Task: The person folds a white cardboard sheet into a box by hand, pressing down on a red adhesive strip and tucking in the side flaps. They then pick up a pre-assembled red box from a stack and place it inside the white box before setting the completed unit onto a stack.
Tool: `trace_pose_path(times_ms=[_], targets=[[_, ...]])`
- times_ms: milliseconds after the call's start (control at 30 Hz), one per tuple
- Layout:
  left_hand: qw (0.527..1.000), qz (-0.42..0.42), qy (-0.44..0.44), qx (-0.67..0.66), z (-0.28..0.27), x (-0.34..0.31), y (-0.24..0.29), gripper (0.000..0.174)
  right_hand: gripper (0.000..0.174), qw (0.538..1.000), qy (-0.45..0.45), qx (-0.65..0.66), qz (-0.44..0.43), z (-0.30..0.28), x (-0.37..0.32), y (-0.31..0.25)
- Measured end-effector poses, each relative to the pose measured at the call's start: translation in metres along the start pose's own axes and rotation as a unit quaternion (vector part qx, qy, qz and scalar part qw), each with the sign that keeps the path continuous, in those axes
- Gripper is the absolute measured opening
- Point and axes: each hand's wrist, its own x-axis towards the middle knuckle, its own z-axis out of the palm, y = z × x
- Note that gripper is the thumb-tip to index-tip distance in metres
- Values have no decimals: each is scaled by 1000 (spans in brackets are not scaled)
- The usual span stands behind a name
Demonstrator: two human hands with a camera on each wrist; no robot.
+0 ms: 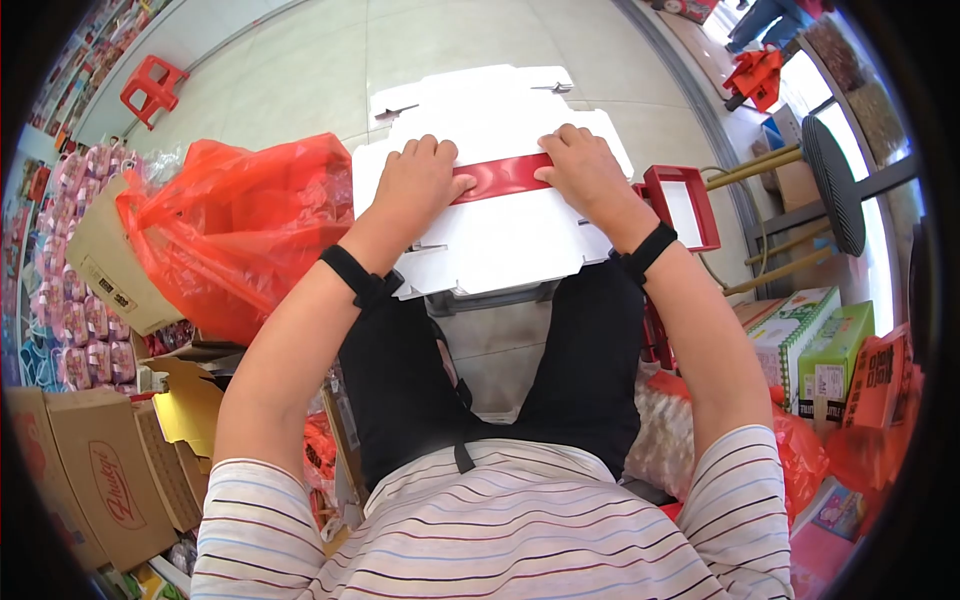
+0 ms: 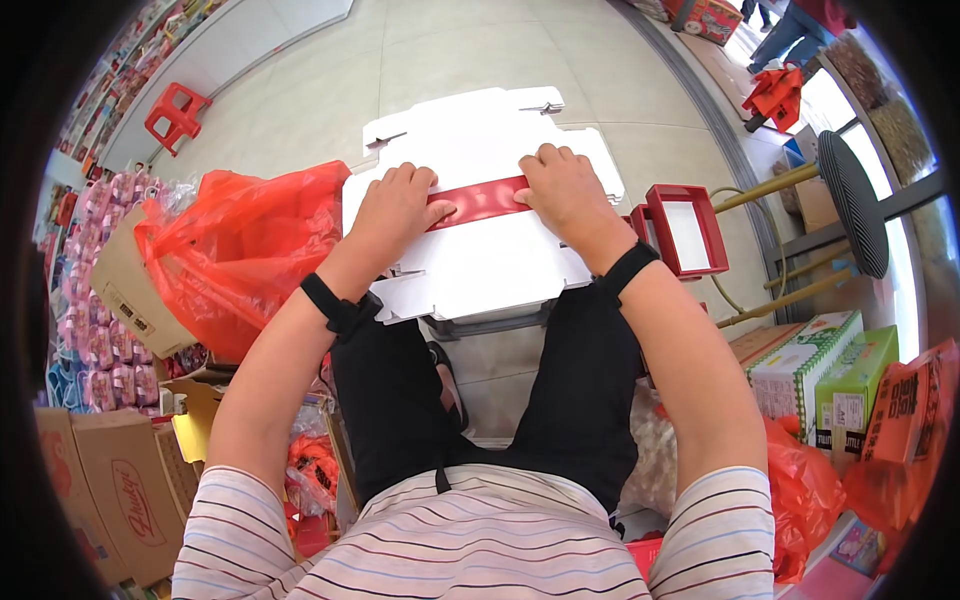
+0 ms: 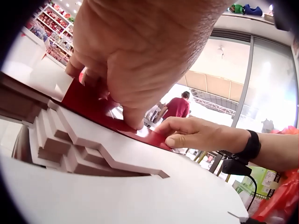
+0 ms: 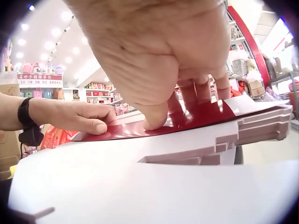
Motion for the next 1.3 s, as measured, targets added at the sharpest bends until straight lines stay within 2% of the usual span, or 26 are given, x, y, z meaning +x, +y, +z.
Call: trace_pose_path(times_ms=[100,167,200,233,267,333,367,600,767,867,967,1100,1200,1233,1300], targets=[[1000,9,18,-20,-1,-7,12,32,30,999,35,5,-28,3,-8,-10],[992,103,51,-41,6,-14,19,37,30,997,36,27,-67,2,-18,-26],[985,150,68,-51,13,-19,22,40,33,989,86,70,-96,22,-29,-32],[976,175,92,-93,18,-25,31,48,35,988,109,52,-94,19,-34,-49],[978,165,84,-101,21,-29,33,49,37,987,130,34,-91,14,-40,-64],[980,145,67,-116,17,-36,41,51,40,991,104,45,-73,6,-51,-70],[983,122,41,-128,13,-42,44,48,40,992,98,50,-68,6,-53,-69],[991,76,21,-110,3,-61,28,43,42,997,72,38,-14,5,-66,-38],[995,60,10,-85,-5,-63,28,43,38,997,72,28,-22,5,-67,-35],[994,81,15,-72,6,-53,40,44,37,994,91,42,-40,7,-61,-50],[991,93,-15,-93,5,-37,55,45,38,990,103,81,-59,6,-55,-60],[990,110,7,-91,-4,-41,32,43,37,992,105,68,-22,9,-66,-36],[995,44,-52,-76,-5,-28,16,42,37,993,108,50,-1,11,-70,-19],[996,59,-29,-61,-3,-20,14,41,36,993,99,58,2,9,-69,-20],[996,55,-36,-61,-3,-5,25,41,36,993,91,71,14,4,-66,-21]])
